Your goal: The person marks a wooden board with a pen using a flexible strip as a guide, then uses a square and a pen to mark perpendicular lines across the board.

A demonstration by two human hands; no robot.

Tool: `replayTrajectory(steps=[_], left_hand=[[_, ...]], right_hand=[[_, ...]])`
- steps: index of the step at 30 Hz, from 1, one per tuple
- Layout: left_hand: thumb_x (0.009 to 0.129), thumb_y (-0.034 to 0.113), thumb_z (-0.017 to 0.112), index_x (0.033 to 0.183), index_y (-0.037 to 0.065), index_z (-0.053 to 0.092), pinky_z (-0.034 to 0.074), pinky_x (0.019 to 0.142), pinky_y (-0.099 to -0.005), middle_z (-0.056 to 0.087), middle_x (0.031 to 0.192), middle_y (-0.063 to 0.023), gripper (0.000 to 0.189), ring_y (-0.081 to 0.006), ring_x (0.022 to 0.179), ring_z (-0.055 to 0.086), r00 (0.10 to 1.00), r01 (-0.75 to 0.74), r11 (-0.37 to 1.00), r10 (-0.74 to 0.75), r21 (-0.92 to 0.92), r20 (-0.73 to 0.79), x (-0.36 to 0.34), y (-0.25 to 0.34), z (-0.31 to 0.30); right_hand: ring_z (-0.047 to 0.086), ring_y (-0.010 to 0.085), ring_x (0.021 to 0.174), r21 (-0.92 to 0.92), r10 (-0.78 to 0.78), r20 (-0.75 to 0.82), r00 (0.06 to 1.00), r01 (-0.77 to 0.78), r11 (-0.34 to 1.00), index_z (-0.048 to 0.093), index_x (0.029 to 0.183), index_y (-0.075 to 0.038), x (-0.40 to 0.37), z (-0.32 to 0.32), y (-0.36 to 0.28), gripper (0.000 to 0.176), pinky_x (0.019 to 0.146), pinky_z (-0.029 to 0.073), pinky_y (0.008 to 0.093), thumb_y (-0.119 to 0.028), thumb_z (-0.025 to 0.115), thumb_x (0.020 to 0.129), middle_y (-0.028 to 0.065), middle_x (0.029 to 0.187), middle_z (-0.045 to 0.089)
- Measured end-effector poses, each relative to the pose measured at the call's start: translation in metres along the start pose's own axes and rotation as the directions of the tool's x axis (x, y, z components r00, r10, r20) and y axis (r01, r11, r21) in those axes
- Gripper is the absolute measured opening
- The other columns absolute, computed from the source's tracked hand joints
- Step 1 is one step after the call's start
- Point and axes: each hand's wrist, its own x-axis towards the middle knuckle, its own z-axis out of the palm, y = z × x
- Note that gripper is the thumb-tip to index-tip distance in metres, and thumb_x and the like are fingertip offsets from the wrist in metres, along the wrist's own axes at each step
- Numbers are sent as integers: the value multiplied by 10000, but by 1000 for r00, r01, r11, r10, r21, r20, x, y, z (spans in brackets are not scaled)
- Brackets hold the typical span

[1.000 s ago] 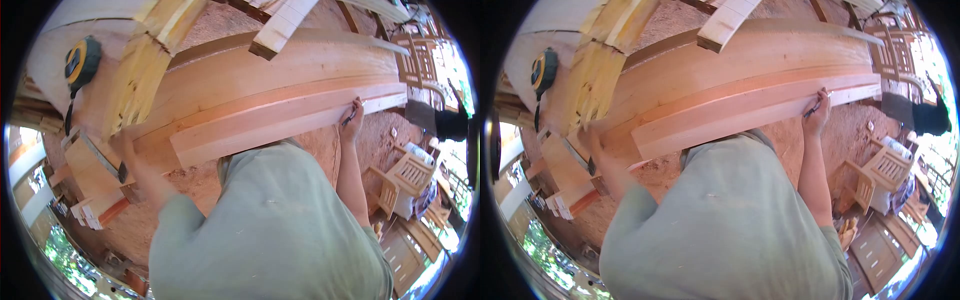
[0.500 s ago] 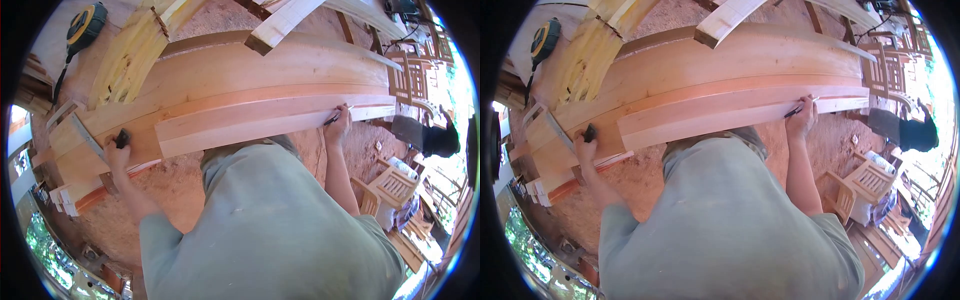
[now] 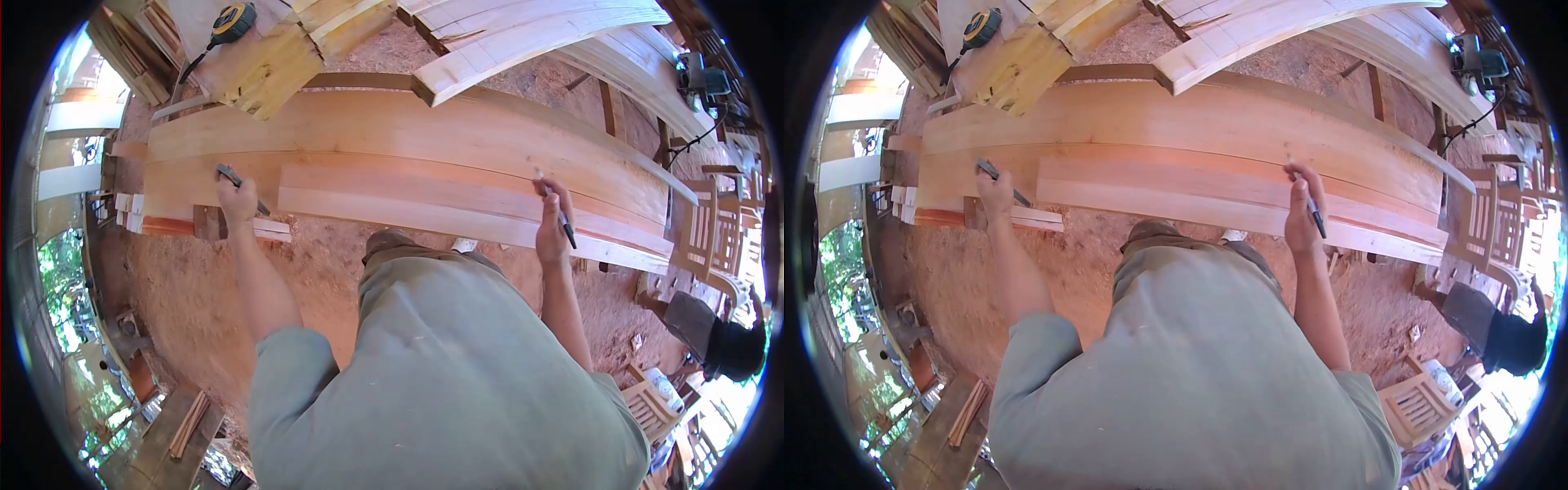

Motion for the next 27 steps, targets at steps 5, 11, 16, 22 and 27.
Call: replayTrajectory(steps=[5,11,16,22,27], left_hand=[[700,-14,562,910,-36,524,456,600,-303,526,884,-64,215,-120,743,533,948,84,996,-80,0,308,-71,180,-15],[646,38,608,874,65,493,404,698,-278,449,812,-43,257,-145,716,463,775,110,963,72,-246,628,-114,293,-58],[910,324,715,919,74,488,410,465,-291,460,837,-60,338,-128,572,465,791,65,533,487,-844,369,-123,298,-71],[1010,412,611,906,90,419,329,477,-263,414,723,-20,389,-128,557,392,445,703,234,592,-672,672,-89,305,-20],[1013,396,607,952,80,396,329,526,-322,408,745,-24,385,-136,621,399,436,894,-286,380,-345,816,-75,296,68]], right_hand=[[586,196,1111,-134,-98,161,982,120,984,632,1185,11,-8,-18,1,359,1008,450,341,-301,484,1088,118,1165,658],[627,149,865,-40,322,547,772,-360,932,669,1130,-8,-1,1,-28,254,801,534,320,-209,536,1050,90,1008,690],[692,271,937,-41,-84,498,863,121,992,656,1257,-122,0,-1,-50,348,772,580,400,-117,685,910,137,1115,681],[679,340,1042,-211,-373,220,902,417,884,690,1262,-174,-16,-37,-58,611,778,603,398,51,719,694,159,1406,555],[687,339,1040,-345,-117,483,868,311,886,712,1207,-147,-28,-91,-53,517,838,588,421,18,691,718,117,1299,659]])
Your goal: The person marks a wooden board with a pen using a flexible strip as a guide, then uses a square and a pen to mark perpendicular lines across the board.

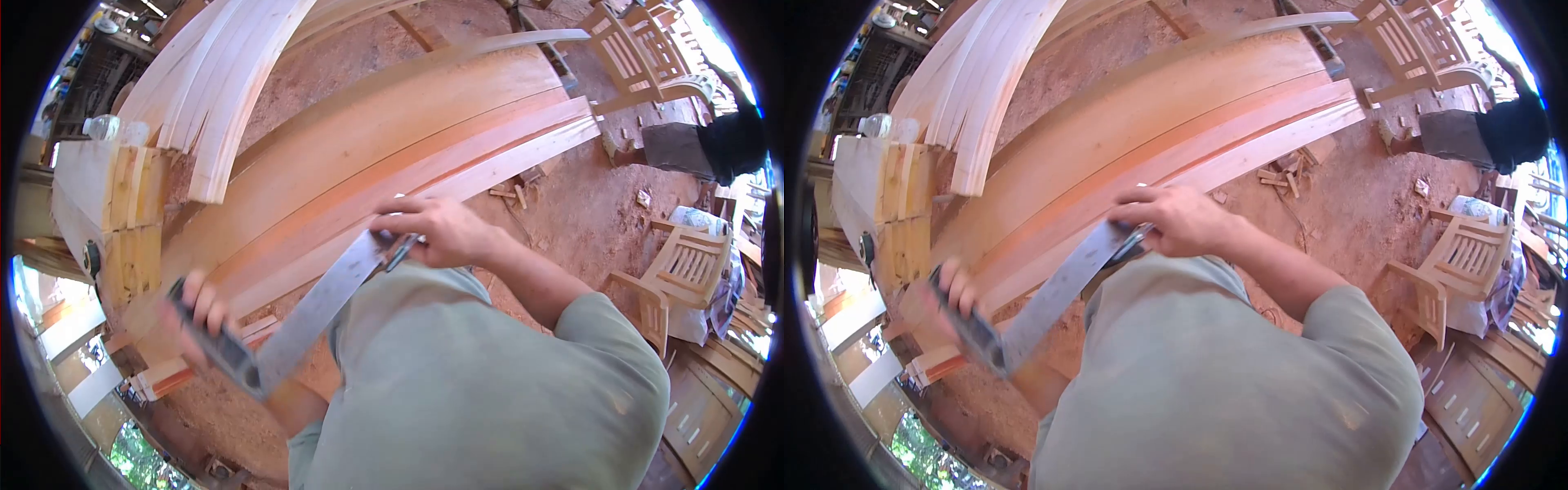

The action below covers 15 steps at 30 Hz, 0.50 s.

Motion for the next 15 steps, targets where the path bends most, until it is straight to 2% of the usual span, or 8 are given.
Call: replayTrajectory(steps=[1,3,4,5,7,8,10,15], left_hand=[[1009,373,613,963,74,400,345,545,-327,409,772,-34,370,-138,653,412,984,-42,960,-9,-275,-179,10,1,-13],[1008,328,589,1040,25,445,432,619,-317,495,880,-76,337,-163,738,494,957,62,880,-187,-471,-223,31,5,-45],[1007,290,579,1040,0,476,474,667,-324,536,892,-110,310,-179,775,544,901,0,985,-75,-173,-427,45,0,-43],[1007,253,569,1039,-25,507,515,716,-331,577,903,-144,286,-196,811,593,812,-13,990,92,139,-576,55,-9,-41],[988,267,580,1057,-2,574,545,789,-418,643,951,-139,279,-230,896,639,603,-73,919,350,387,-717,59,-24,-75],[988,267,580,1057,-2,574,545,789,-418,643,951,-139,279,-230,896,639,595,-92,915,367,394,-715,57,-27,-83],[994,291,569,942,24,596,547,709,-412,627,852,-119,273,-240,816,631,549,-154,722,630,675,-549,54,-26,-97],[1040,492,494,890,59,586,485,463,-315,638,749,-72,468,-175,586,612,406,-100,553,782,827,-474,47,-16,-113]], right_hand=[[693,325,1027,-38,49,-21,999,-50,998,712,1189,-121,-8,0,2,472,856,581,420,-10,687,731,107,1218,697],[706,322,962,-105,72,-95,993,-82,991,731,1126,-93,-19,0,-1,421,834,578,424,5,685,719,112,1113,727],[706,322,962,-89,52,-86,995,-60,994,731,1126,-93,-24,2,-6,421,834,578,424,5,685,719,112,1113,727],[704,316,926,-136,88,-73,993,-98,986,721,1107,-97,-29,1,-11,381,793,570,431,-13,671,738,96,1063,729],[702,310,889,-185,102,-50,994,-109,977,711,1087,-101,-32,4,-19,342,751,562,437,-31,656,757,80,1013,732],[700,315,873,-154,162,-21,987,-163,975,715,1072,-97,-35,9,-22,317,739,559,440,-31,651,769,85,981,733],[697,321,856,-120,216,10,976,-213,970,718,1057,-94,-34,22,-25,292,727,555,443,-31,646,781,89,948,733],[677,365,851,20,254,43,966,-255,967,716,1038,-85,-17,41,-29,250,737,550,455,-36,626,810,130,921,715]])
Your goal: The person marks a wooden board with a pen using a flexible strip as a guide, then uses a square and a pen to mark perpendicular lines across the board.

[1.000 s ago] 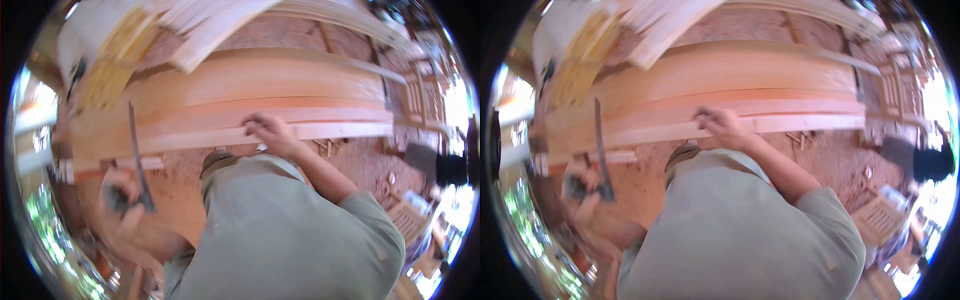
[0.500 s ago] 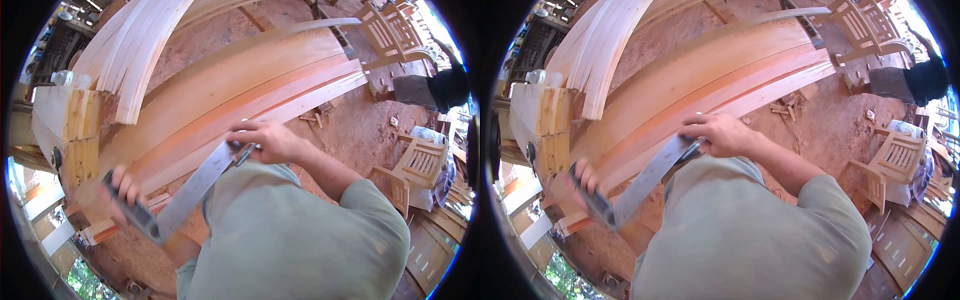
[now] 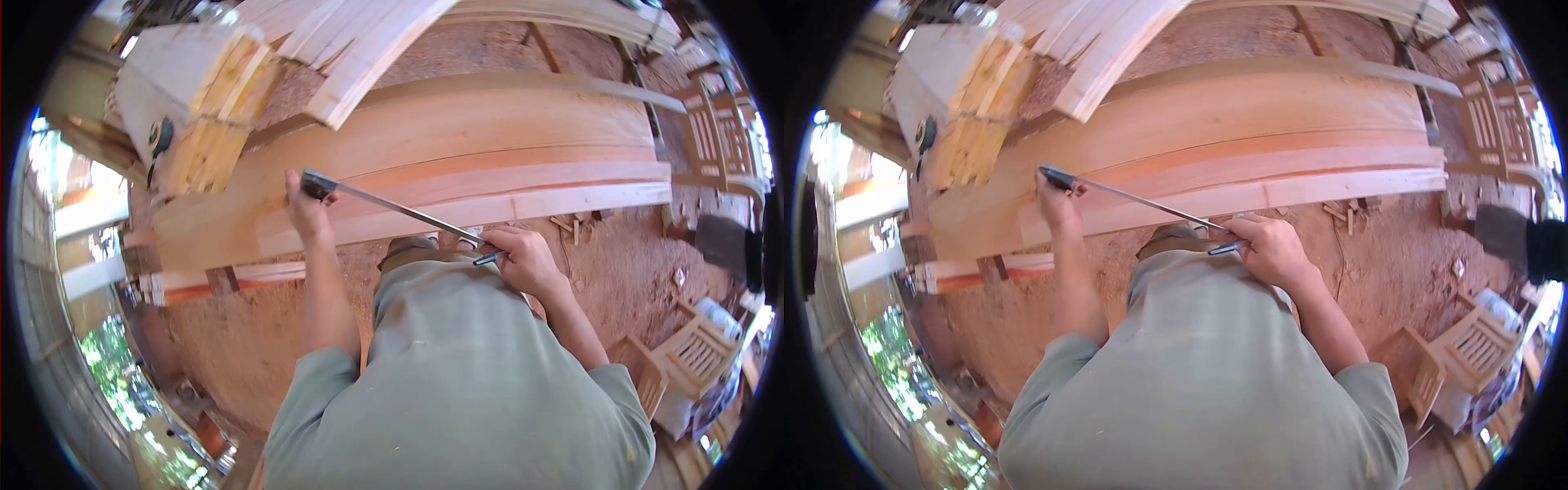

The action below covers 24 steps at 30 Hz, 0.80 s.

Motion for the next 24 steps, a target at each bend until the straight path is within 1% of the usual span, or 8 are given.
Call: replayTrajectory(steps=[4,10,12,17,19,20,22,24], left_hand=[[998,627,484,1163,4,546,541,544,-336,602,963,-86,648,-184,692,595,994,-92,977,100,193,-33,-16,9,-10],[1040,555,465,952,-38,666,534,690,-336,692,894,-98,633,-186,752,661,966,-242,895,258,375,8,-7,-34,-49],[1025,552,507,961,-62,683,537,776,-339,709,981,-140,642,-192,859,668,978,-108,942,158,317,-136,-37,-18,-31],[1038,453,525,952,-31,661,507,851,-343,678,950,-98,510,-178,893,626,968,-243,911,249,332,24,-31,-45,-30],[1031,240,557,1010,24,639,463,831,-359,611,954,-48,232,-178,882,557,868,-494,829,452,264,203,-6,-92,-51],[941,233,687,1007,13,629,455,855,-395,600,1001,-96,236,-214,945,552,886,-405,865,291,297,361,-41,-46,-33],[745,282,871,973,6,626,497,763,-454,627,914,-161,433,-339,810,611,634,-736,332,644,590,429,-46,-21,-17],[737,272,873,960,3,630,501,734,-463,635,886,-166,426,-361,782,620,648,-664,388,726,638,232,-26,-23,-27]], right_hand=[[673,378,859,-18,-5,94,996,7,1000,713,1051,-87,9,2,-7,264,749,544,464,-34,620,809,147,933,709],[648,414,807,8,17,126,992,-18,1000,706,971,-59,0,-11,18,197,722,518,489,-61,620,794,202,827,670],[639,419,791,-1,63,168,984,-63,998,700,948,-55,-4,-18,26,180,720,514,495,-91,619,792,205,805,661],[647,415,776,56,87,185,979,-99,994,722,905,-57,-5,-30,30,141,704,507,496,-184,686,854,213,798,671],[640,410,786,105,56,168,984,-74,992,734,922,-73,-5,-27,29,120,695,501,484,-156,699,843,202,821,675],[633,414,796,101,43,174,984,-61,993,746,952,-88,-2,-29,24,128,687,499,469,-120,702,837,200,842,680],[661,368,778,164,-22,156,988,-4,986,764,1006,-99,5,-41,-4,167,690,521,415,-128,724,847,180,848,700],[671,349,770,175,-89,165,982,60,983,767,1016,-97,19,-47,-28,170,690,527,394,-141,734,856,174,852,708]])
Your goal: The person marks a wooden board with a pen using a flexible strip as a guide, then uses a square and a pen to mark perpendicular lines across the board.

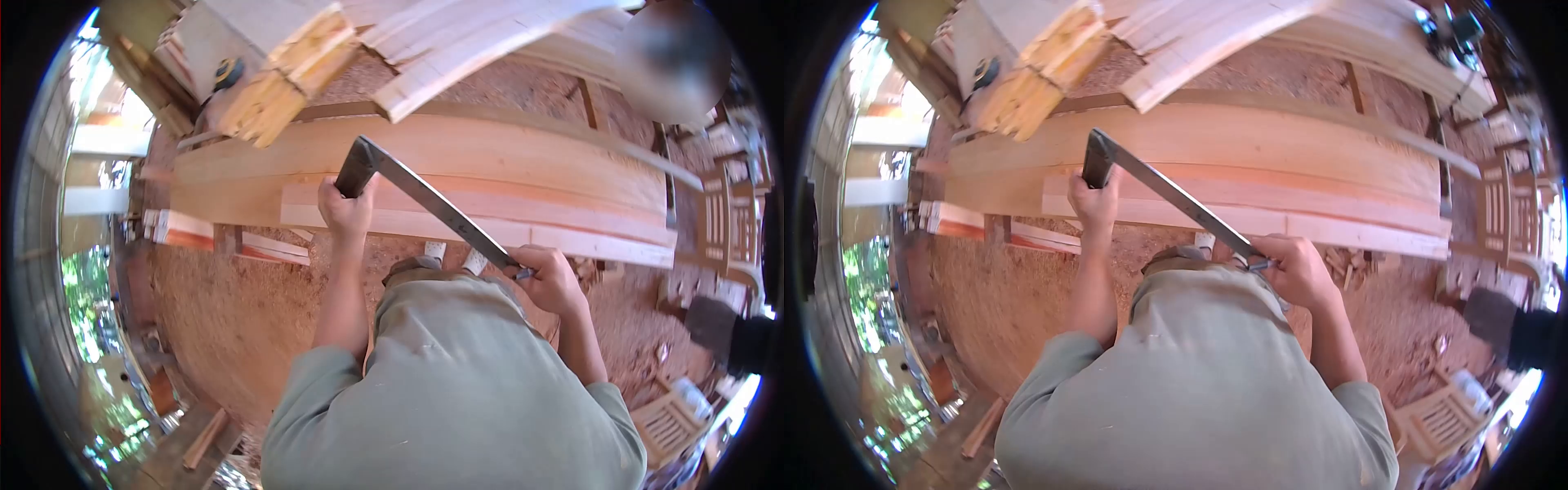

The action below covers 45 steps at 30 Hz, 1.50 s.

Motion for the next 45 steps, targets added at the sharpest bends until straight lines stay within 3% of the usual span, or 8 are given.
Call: replayTrajectory(steps=[8,10,20,27,31,37,39,45], left_hand=[[992,247,615,878,11,644,530,668,-360,646,817,-99,264,-235,718,636,695,452,542,-712,-708,-102,-4,-86,-69],[1014,261,522,830,34,646,518,619,-325,644,743,-101,317,-212,657,625,735,664,460,-546,-590,402,-35,-95,-111],[1012,297,492,1238,27,596,511,713,-316,691,1012,-90,367,-180,850,652,644,533,-339,-432,-775,631,-97,32,-60],[1043,441,436,1336,39,569,485,683,-273,684,1034,-51,515,-136,867,638,662,648,-83,-431,-757,613,-71,-3,-25],[961,729,453,1154,9,664,503,708,-343,668,1056,-102,774,-176,852,647,414,873,412,-343,-261,843,-18,-10,-36],[963,380,643,948,-4,728,523,868,-463,652,1175,-162,393,-287,998,682,738,403,883,-159,-239,656,18,-21,-36],[911,244,661,883,25,746,422,1048,-544,614,1281,-126,236,-311,1222,582,885,-186,979,201,-78,420,25,-39,-26],[838,377,707,895,75,776,248,1180,-618,548,1354,-115,315,-326,1400,398,805,-217,975,154,42,573,20,-64,6]], right_hand=[[583,77,787,498,-76,206,976,-38,866,697,1130,0,62,27,-40,305,704,484,257,-262,556,1058,5,949,702],[601,90,859,440,-1,248,969,-111,891,683,1124,2,84,46,-23,263,761,506,287,-215,551,1058,2,929,683],[630,136,830,246,-74,551,831,-78,966,681,1088,15,114,144,-31,283,795,513,337,-240,623,979,61,880,705],[543,57,632,272,88,529,844,-267,925,708,1166,-28,164,156,-17,274,540,445,231,-181,647,948,-5,838,663],[534,61,609,382,137,457,879,-333,862,680,1187,8,228,153,3,288,530,433,228,-147,645,947,-3,839,662],[511,66,626,297,251,460,852,-414,860,661,1204,23,279,131,19,308,550,423,225,-155,662,953,-4,857,643],[494,60,634,231,285,497,820,-441,867,657,1220,17,287,137,22,297,553,412,221,-147,636,973,-2,871,637],[503,56,634,137,390,312,867,-447,884,666,1215,0,282,167,35,270,534,406,228,-150,599,1001,-16,802,612]])
